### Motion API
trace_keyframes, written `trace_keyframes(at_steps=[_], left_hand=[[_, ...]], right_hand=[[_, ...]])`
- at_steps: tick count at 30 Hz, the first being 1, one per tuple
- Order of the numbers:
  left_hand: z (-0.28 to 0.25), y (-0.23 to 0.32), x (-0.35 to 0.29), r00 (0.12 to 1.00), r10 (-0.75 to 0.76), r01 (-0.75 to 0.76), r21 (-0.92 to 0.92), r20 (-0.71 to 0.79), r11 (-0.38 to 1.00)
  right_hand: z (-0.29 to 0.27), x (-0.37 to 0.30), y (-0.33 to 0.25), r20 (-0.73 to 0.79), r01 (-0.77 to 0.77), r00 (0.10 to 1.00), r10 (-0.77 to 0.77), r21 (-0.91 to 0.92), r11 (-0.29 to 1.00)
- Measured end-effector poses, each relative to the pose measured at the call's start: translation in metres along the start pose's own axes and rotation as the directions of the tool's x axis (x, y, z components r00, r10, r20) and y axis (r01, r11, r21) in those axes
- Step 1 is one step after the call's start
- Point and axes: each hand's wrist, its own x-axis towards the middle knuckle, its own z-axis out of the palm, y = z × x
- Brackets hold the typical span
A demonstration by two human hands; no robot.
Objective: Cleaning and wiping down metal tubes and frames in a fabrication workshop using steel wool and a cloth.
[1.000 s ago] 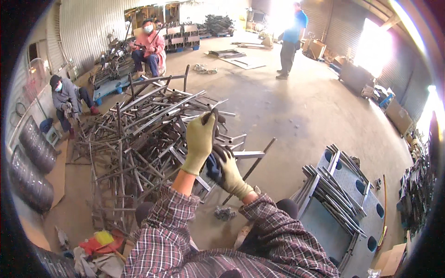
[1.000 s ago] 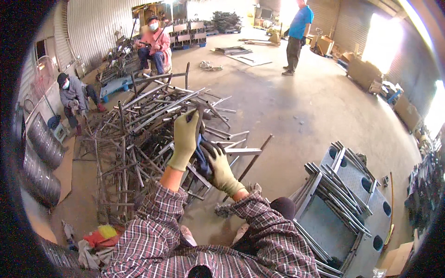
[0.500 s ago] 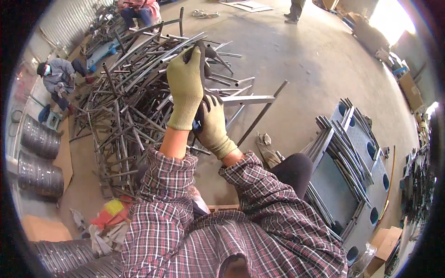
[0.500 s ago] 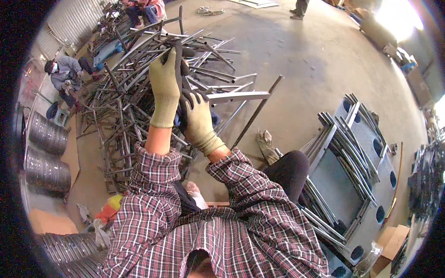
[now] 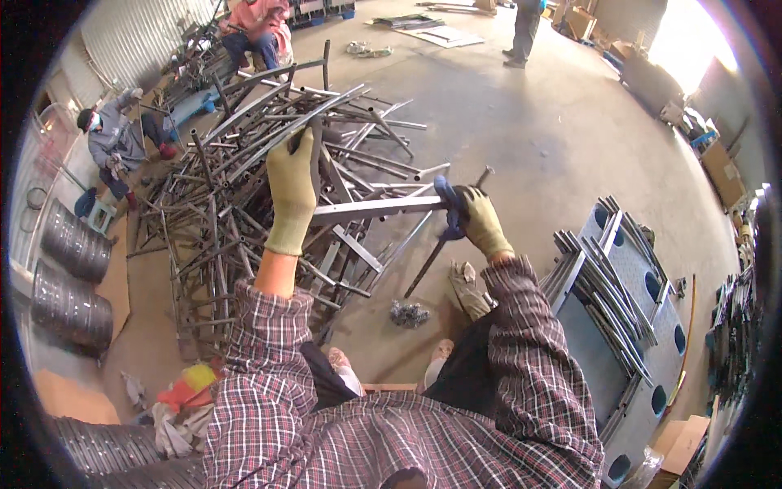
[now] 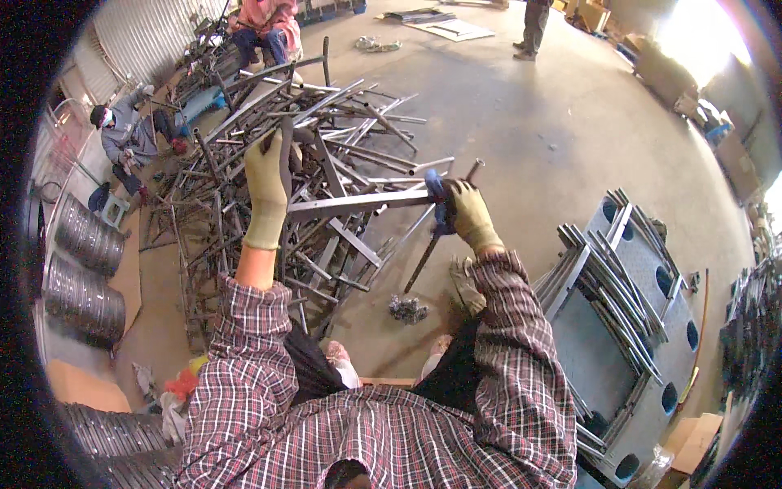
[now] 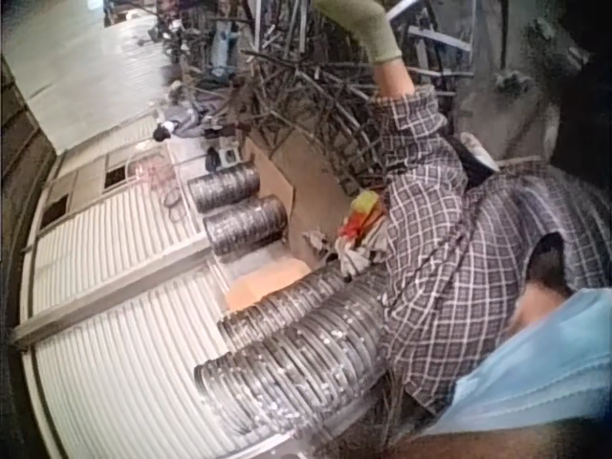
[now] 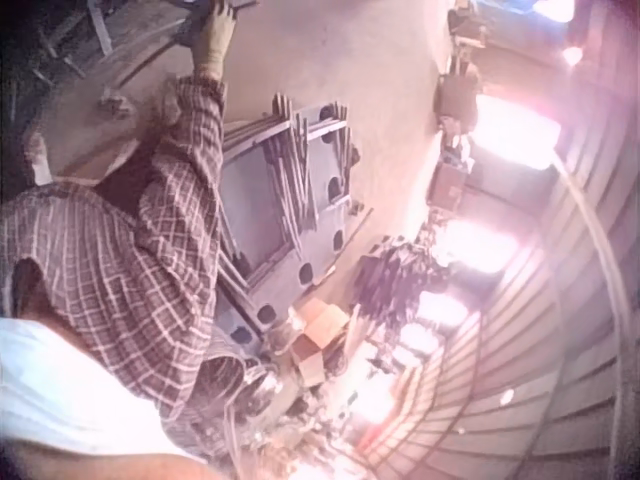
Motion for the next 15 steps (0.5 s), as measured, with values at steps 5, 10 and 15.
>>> trace_keyframes(at_steps=[5,10,15], left_hand=[[-0.01,0.012,-0.001,0.999,-0.042,0.042,0.055,0.006,0.998],[-0.011,0.004,-0.003,0.997,-0.046,0.043,0.046,0.061,0.998],[-0.02,0.0,-0.002,0.998,0.061,-0.062,0.044,0.017,0.997]], right_hand=[[-0.031,-0.025,-0.019,-0.457,0.122,0.58,0.674,0.867,0.483],[0.036,-0.069,0.051,-0.018,-0.515,0.638,0.769,0.733,0.444],[0.032,-0.042,0.029,0.141,-0.483,0.621,0.771,0.844,0.234]])
